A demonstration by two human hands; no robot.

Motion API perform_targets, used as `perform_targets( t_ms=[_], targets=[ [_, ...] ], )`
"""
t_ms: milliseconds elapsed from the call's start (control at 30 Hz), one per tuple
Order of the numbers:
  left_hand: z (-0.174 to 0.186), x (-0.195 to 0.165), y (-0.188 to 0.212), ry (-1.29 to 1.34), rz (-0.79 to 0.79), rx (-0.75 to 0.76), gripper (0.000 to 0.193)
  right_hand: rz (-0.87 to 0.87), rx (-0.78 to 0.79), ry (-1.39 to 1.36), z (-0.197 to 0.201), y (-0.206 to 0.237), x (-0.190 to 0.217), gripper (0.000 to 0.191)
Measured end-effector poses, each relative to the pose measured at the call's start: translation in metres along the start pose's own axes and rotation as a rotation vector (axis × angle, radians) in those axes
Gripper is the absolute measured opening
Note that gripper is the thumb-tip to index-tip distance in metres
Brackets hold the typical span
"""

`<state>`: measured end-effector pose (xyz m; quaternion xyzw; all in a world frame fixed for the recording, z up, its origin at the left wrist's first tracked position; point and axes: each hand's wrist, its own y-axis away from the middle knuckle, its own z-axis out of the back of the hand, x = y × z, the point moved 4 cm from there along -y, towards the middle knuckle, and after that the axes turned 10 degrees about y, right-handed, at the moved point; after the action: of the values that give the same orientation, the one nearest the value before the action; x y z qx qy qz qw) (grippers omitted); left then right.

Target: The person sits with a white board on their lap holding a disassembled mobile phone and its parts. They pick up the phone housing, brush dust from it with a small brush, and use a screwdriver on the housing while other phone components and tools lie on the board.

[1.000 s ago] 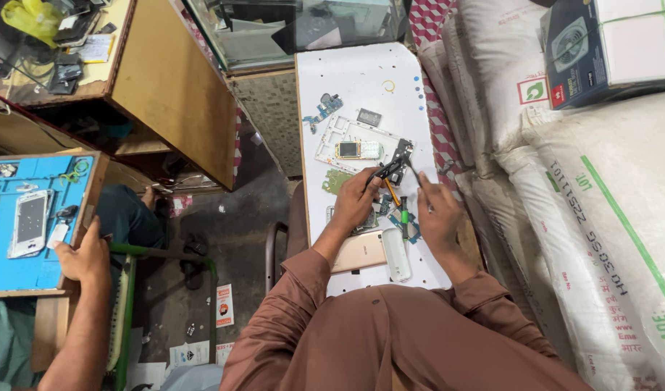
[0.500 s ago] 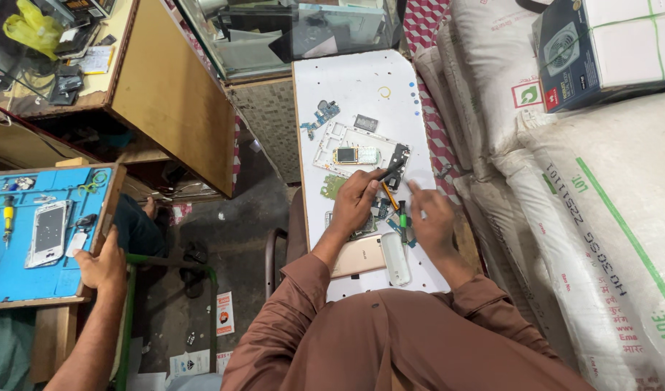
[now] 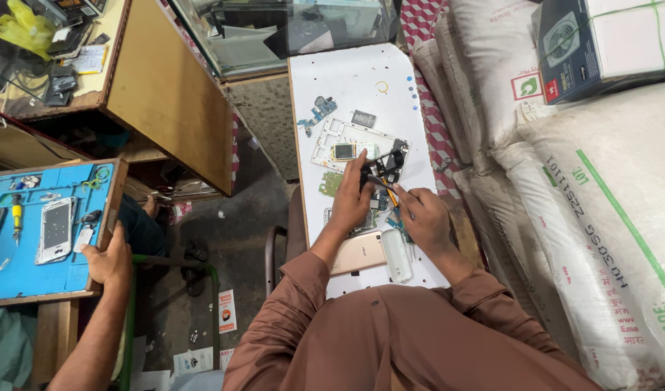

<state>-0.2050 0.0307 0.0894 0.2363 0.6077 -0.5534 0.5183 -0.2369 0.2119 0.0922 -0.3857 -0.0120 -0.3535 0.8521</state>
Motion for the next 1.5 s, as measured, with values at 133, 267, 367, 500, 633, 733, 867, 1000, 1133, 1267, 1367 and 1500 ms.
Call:
perform_targets(
  t_ms=[133, 267, 367, 500, 633, 733, 867, 1000, 1133, 1267, 1367, 1500],
  targets=[
    [-0.003, 0.006, -0.001, 0.108, 0.08, 0.041, 0.046, -0.042, -0.065, -0.012, 0.002, 0.001, -0.001, 0.045],
    [-0.001, 0.007, 0.001, 0.044, 0.08, 0.022, 0.04, -0.089, -0.092, -0.022, 0.002, 0.001, -0.005, 0.044],
    [-0.002, 0.011, 0.0, 0.122, 0.097, 0.021, 0.037, -0.145, -0.094, -0.074, 0.001, 0.001, -0.009, 0.042],
    [-0.001, 0.018, 0.0, 0.169, 0.082, -0.008, 0.034, 0.024, -0.051, -0.008, -0.001, 0.002, -0.001, 0.044],
    [-0.002, 0.028, 0.001, 0.163, 0.087, -0.002, 0.03, -0.129, -0.04, -0.075, -0.001, 0.001, -0.006, 0.04],
    [-0.002, 0.033, 0.0, 0.191, 0.115, -0.013, 0.028, -0.153, -0.08, -0.085, 0.002, 0.0, -0.007, 0.04],
    [-0.004, 0.038, 0.002, 0.268, 0.124, -0.023, 0.028, 0.005, -0.065, -0.03, 0.002, -0.001, -0.002, 0.038],
    [-0.007, 0.048, 0.011, 0.231, 0.232, -0.095, 0.026, -0.144, -0.05, -0.078, 0.001, 0.004, -0.012, 0.038],
    [-0.009, 0.053, 0.007, 0.418, 0.211, -0.109, 0.024, 0.058, -0.032, -0.094, 0.0, 0.008, -0.007, 0.043],
    [-0.011, 0.049, 0.004, 0.679, 0.254, -0.092, 0.025, -0.072, -0.045, -0.107, 0.002, 0.01, -0.011, 0.043],
    [-0.014, 0.04, 0.002, 0.704, 0.23, -0.055, 0.027, -0.147, -0.08, -0.151, 0.007, 0.01, -0.015, 0.045],
    [-0.016, 0.037, 0.003, 0.767, 0.284, -0.076, 0.029, -0.031, -0.048, -0.175, 0.01, 0.009, -0.01, 0.045]
  ],
)
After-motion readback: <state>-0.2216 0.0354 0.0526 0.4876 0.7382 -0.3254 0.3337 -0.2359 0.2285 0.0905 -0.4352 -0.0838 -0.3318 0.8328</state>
